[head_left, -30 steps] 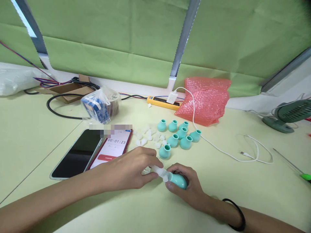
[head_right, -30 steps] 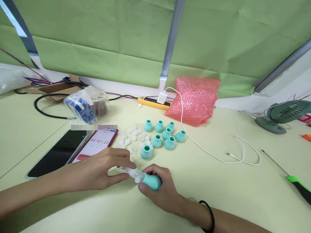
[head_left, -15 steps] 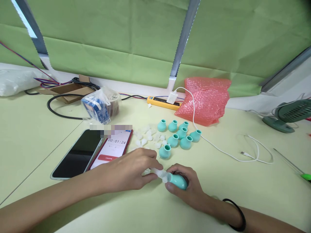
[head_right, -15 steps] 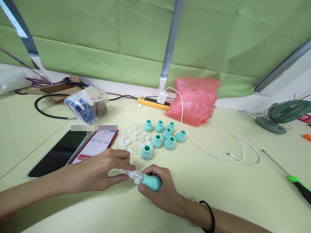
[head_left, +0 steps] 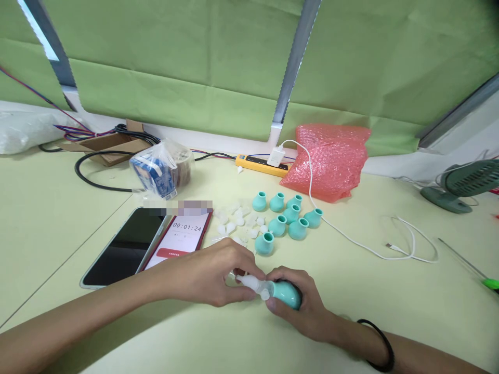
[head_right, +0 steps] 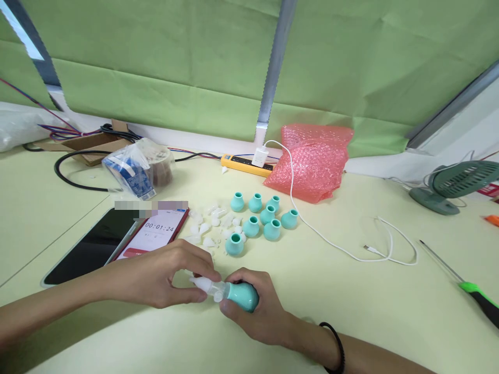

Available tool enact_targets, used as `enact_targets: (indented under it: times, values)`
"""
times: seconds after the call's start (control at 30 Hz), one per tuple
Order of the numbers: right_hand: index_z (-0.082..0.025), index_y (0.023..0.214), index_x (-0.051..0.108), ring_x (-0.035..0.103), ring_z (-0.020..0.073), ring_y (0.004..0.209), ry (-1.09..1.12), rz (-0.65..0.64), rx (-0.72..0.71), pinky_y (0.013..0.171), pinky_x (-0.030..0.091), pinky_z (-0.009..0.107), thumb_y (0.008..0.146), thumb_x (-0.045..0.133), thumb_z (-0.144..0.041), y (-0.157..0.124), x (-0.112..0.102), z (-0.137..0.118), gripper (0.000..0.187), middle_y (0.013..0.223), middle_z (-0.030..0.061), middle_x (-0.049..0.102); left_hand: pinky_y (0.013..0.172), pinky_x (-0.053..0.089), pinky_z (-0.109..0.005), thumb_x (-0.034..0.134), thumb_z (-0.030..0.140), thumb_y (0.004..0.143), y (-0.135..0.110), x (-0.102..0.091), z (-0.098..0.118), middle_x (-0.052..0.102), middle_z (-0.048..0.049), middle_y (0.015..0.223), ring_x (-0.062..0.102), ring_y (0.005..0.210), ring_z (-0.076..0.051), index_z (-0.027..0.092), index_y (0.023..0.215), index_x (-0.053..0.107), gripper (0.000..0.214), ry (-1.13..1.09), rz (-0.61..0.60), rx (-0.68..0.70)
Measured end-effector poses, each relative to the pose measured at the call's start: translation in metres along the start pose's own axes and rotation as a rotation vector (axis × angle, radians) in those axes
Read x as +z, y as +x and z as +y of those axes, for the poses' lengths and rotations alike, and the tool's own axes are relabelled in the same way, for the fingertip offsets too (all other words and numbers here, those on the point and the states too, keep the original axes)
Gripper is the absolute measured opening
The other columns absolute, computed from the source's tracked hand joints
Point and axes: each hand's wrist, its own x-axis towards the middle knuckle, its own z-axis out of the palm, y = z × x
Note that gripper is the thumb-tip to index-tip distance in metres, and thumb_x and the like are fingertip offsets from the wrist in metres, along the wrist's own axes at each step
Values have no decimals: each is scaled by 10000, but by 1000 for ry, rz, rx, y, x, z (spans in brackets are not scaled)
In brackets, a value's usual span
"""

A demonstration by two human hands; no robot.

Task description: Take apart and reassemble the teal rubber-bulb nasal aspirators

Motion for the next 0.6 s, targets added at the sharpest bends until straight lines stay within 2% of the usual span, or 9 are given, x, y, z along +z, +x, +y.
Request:
enact_targets:
  times: [0.2, 0.37, 0.43, 0.6]
  values:
    - [-209, 911, 501, 560, 152, 677, -16, 42, -124, 597, 476, 251, 751, 531, -320, 1, 0, -2, 197, 756, 23, 577, 574, 368, -197, 481, 227, 817, 4, 7, 2, 597, -14, 708, 532, 624, -114, 184, 946, 589, 174, 12, 4, 43]
    - [-203, 844, 503, 548, 137, 621, -53, -24, -170, 541, 470, 214, 784, 489, -321, 4, -3, -5, 133, 654, 2, 545, 607, 392, -220, 356, 258, 875, 5, 26, 2, 617, -42, 861, 566, 705, -146, 192, 1085, 473, 249, 31, 62, 39]
    - [-200, 794, 507, 527, 127, 567, -64, -50, -178, 504, 453, 203, 783, 488, -319, 4, -3, -5, 121, 590, -10, 520, 594, 397, -231, 359, 293, 870, 5, 32, 0, 626, -44, 850, 574, 672, -151, 179, 1093, 460, 270, 61, 85, 42]
    - [-201, 814, 509, 499, 115, 512, -48, -4, -206, 472, 436, 199, 772, 506, -308, 4, -3, -8, 115, 588, -13, 522, 578, 409, -247, 398, 343, 843, 5, 35, 0, 642, -38, 811, 580, 620, -156, 164, 1123, 423, 334, 127, 110, 18]
